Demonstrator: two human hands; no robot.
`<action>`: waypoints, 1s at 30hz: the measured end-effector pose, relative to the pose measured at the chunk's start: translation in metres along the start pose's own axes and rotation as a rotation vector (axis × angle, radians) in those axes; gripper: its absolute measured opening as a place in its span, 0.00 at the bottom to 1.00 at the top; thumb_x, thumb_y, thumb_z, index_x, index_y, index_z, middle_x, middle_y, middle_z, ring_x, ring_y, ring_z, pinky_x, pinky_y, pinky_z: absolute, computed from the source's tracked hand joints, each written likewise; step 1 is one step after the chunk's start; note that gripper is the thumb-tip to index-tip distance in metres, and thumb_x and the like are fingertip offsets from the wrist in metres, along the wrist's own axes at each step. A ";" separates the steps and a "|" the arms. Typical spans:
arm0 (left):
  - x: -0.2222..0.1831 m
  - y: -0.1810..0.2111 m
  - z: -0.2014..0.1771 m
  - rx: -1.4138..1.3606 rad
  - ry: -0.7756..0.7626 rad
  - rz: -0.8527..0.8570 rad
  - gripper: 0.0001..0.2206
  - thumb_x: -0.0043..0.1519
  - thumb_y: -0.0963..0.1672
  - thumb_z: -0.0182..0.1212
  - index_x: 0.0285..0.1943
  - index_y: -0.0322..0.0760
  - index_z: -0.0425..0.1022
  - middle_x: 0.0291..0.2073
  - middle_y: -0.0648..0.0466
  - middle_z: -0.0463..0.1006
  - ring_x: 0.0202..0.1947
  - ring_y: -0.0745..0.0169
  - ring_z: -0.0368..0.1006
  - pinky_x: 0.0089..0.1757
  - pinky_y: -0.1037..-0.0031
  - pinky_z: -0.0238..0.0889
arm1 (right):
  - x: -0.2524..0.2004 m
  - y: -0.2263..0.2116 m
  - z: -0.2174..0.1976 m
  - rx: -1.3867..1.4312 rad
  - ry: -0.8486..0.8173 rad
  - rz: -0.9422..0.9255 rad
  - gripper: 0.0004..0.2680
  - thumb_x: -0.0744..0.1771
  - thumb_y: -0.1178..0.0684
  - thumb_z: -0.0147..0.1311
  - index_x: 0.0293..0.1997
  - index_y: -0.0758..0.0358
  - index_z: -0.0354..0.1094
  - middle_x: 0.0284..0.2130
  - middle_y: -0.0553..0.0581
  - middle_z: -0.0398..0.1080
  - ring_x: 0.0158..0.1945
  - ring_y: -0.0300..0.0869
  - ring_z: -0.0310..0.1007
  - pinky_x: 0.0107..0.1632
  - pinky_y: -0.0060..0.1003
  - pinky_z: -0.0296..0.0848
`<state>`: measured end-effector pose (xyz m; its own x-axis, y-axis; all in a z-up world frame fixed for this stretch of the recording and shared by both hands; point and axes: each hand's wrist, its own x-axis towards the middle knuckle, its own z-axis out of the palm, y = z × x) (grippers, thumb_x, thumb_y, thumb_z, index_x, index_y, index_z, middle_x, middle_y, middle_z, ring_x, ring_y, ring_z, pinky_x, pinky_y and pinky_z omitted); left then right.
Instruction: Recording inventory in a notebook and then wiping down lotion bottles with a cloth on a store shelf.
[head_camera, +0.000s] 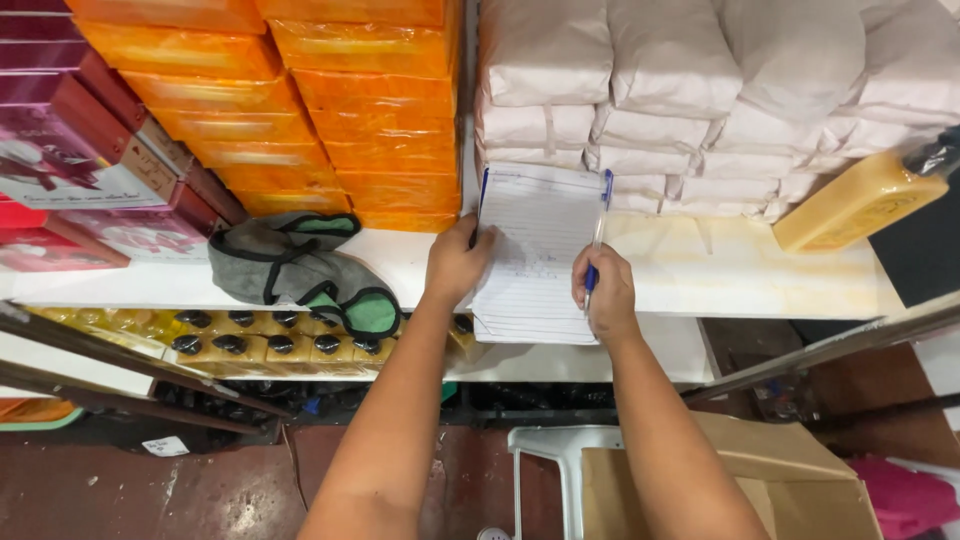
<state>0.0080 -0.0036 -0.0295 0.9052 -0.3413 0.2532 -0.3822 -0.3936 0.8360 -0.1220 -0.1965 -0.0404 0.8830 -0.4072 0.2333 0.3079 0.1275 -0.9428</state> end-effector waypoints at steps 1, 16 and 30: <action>-0.001 -0.001 0.001 0.005 0.010 -0.001 0.16 0.62 0.49 0.57 0.49 0.32 0.76 0.38 0.36 0.80 0.41 0.34 0.75 0.44 0.57 0.67 | -0.001 0.002 -0.001 0.005 -0.010 -0.001 0.13 0.70 0.50 0.39 0.26 0.63 0.60 0.18 0.54 0.60 0.18 0.37 0.56 0.22 0.32 0.59; -0.013 0.006 0.002 -0.093 0.140 -0.051 0.11 0.62 0.46 0.59 0.39 0.31 0.76 0.24 0.44 0.77 0.26 0.49 0.72 0.35 0.66 0.67 | 0.001 0.018 -0.004 -0.142 0.080 -0.019 0.12 0.71 0.52 0.54 0.28 0.61 0.61 0.20 0.47 0.64 0.22 0.30 0.60 0.26 0.27 0.61; -0.027 0.016 -0.004 0.062 0.066 -0.081 0.17 0.57 0.49 0.68 0.46 0.33 0.74 0.28 0.45 0.78 0.28 0.51 0.73 0.36 0.65 0.67 | 0.000 0.020 0.004 -0.189 0.035 -0.035 0.11 0.68 0.56 0.58 0.26 0.61 0.59 0.17 0.43 0.57 0.20 0.28 0.52 0.23 0.28 0.51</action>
<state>-0.0216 0.0025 -0.0207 0.9430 -0.2501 0.2195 -0.3165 -0.4704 0.8237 -0.1139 -0.1902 -0.0583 0.8590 -0.4404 0.2611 0.2629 -0.0582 -0.9631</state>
